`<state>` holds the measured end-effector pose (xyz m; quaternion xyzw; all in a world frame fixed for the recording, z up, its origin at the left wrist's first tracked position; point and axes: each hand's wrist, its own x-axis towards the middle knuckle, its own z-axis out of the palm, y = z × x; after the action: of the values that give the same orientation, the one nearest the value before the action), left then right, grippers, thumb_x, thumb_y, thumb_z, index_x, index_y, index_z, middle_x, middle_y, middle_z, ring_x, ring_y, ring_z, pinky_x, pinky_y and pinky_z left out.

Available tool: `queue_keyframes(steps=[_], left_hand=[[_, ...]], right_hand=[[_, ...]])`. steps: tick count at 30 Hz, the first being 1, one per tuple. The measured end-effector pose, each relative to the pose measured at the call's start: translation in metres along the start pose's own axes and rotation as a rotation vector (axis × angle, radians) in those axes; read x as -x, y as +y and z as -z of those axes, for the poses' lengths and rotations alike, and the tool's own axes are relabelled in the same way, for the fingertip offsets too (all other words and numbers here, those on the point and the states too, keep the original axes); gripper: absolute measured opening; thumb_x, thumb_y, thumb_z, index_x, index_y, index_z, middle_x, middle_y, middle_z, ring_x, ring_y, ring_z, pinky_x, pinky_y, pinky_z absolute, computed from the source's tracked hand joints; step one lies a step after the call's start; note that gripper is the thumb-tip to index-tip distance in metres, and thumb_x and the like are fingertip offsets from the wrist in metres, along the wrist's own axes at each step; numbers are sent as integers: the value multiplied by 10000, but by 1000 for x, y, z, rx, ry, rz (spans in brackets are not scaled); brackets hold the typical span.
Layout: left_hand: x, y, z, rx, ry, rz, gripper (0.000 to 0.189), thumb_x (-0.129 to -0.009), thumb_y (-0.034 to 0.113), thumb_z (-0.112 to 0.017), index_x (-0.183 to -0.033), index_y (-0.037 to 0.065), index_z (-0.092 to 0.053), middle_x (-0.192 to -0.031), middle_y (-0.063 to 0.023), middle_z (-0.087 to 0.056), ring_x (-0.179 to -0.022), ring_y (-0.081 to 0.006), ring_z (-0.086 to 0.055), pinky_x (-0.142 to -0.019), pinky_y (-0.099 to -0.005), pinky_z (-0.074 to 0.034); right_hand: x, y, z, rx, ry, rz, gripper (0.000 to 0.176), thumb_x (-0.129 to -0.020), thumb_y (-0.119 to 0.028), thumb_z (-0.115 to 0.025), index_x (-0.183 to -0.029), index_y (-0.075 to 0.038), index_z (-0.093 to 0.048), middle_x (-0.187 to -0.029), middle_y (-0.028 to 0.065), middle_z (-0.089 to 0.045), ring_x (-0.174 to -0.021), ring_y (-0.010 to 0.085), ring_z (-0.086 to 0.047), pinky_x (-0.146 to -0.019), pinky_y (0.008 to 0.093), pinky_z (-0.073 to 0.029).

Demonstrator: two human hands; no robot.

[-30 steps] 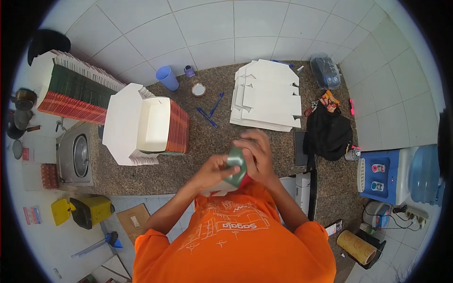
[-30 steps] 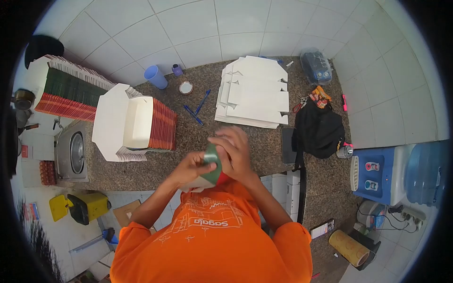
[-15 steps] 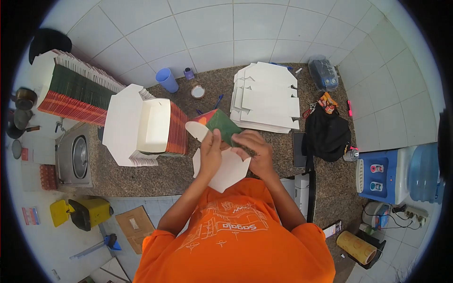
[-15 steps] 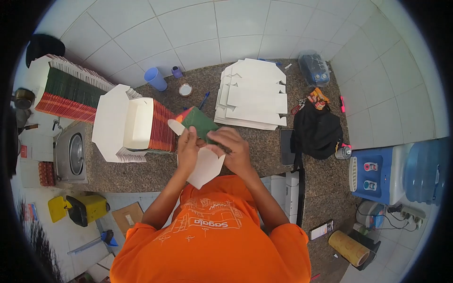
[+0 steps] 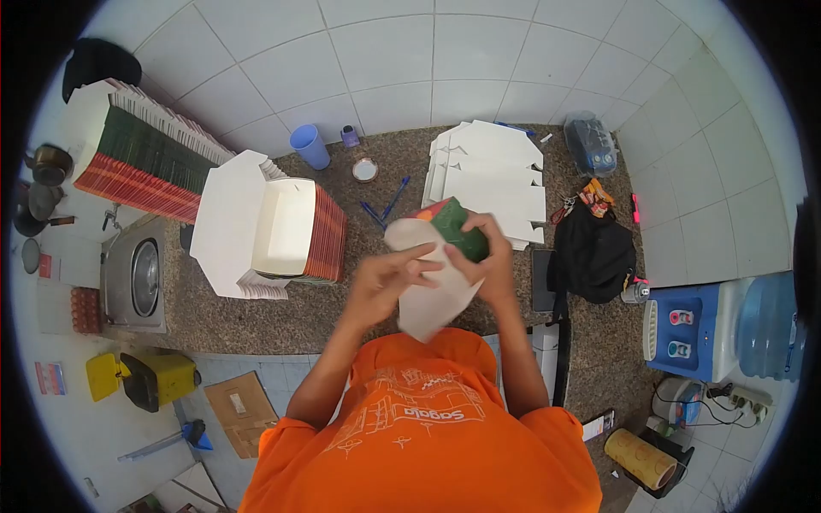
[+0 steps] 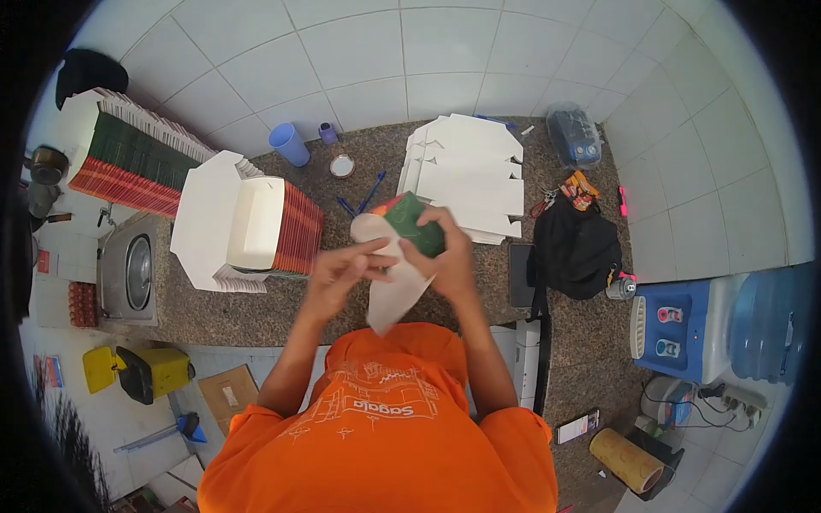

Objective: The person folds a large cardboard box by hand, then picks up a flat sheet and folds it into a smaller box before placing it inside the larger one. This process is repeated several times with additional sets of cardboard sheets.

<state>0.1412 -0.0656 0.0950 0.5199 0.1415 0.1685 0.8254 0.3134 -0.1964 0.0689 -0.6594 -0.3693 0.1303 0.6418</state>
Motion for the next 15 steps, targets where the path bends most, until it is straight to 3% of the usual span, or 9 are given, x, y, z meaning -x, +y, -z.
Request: queue_keyframes(steps=[3,5,7,8,9,11,12,13,15], left_hand=[[-2,48,42,-356,85,124,699,-1021,515,-590,-1448,-31,-503,-1231,-167,-694,-1134,-232,-673,-997,-382,-523],[-22,60,52,-321,-35,-222,841,-931,530,-710,-1512,-18,-447,-1321,-170,-675,-1175,-268,-664,-1009,-421,-507],[-28,6,78,-18,-294,144,1079,-747,503,-883,-1557,-3,-381,-1472,-157,-567,-1353,-250,-538,-1128,-425,-431],[-27,-48,118,105,-395,376,1138,-679,432,-947,-1564,0,-377,-1498,-138,-551,-1367,-246,-523,-1133,-418,-425],[-31,-64,118,-94,-437,567,1227,-564,289,-986,-1580,5,-360,-1516,-113,-542,-1384,-233,-506,-1138,-408,-418],[-18,-53,82,-10,-548,404,1101,-697,435,-944,-1558,7,-409,-1433,-110,-595,-1322,-225,-543,-1113,-369,-437],[-14,-49,70,90,-378,353,1119,-708,351,-937,-1590,19,-334,-1462,-125,-557,-1355,-233,-514,-1134,-388,-420],[-11,-43,58,194,-202,299,1149,-719,268,-930,-1621,32,-260,-1491,-140,-518,-1389,-241,-486,-1154,-407,-404],[-16,-13,25,-105,77,48,1222,-740,126,-870,-1656,80,-62,-1575,-169,-389,-1461,-264,-404,-1193,-437,-356]], right_hand=[[-17,-1,37,-341,-223,-132,386,-795,-75,-828,-1064,-72,-552,-1086,60,-688,-1003,128,-636,-888,288,-496],[-29,-16,41,-412,-309,-165,409,-769,-78,-842,-1059,-80,-553,-1074,60,-689,-987,117,-633,-903,281,-483],[-46,-34,31,-445,-525,-94,443,-734,-43,-845,-1076,-75,-566,-1074,66,-691,-989,130,-642,-916,291,-479],[-51,-27,20,-433,-548,-12,421,-849,-292,-833,-1088,-60,-575,-1073,98,-706,-1004,156,-658,-917,314,-499],[-54,-23,15,-433,-547,0,421,-849,-292,-833,-1088,-60,-575,-1073,98,-706,-1004,156,-658,-917,314,-499],[-58,-15,7,-653,-522,-215,607,-942,-636,-656,-1076,-51,-568,-1092,128,-726,-1023,179,-679,-933,325,-502],[-53,-8,2,-821,-393,-367,822,-988,-781,-395,-1211,-15,-594,-1147,146,-733,-1087,226,-690,-988,364,-512],[-44,-3,4,-823,-389,-371,822,-988,-781,-395,-1211,-15,-594,-1147,146,-733,-1087,226,-690,-988,364,-512],[-26,5,15,-901,94,-575,768,-1065,-646,-393,-1356,46,-555,-1176,160,-733,-1120,264,-689,-1019,398,-508]])
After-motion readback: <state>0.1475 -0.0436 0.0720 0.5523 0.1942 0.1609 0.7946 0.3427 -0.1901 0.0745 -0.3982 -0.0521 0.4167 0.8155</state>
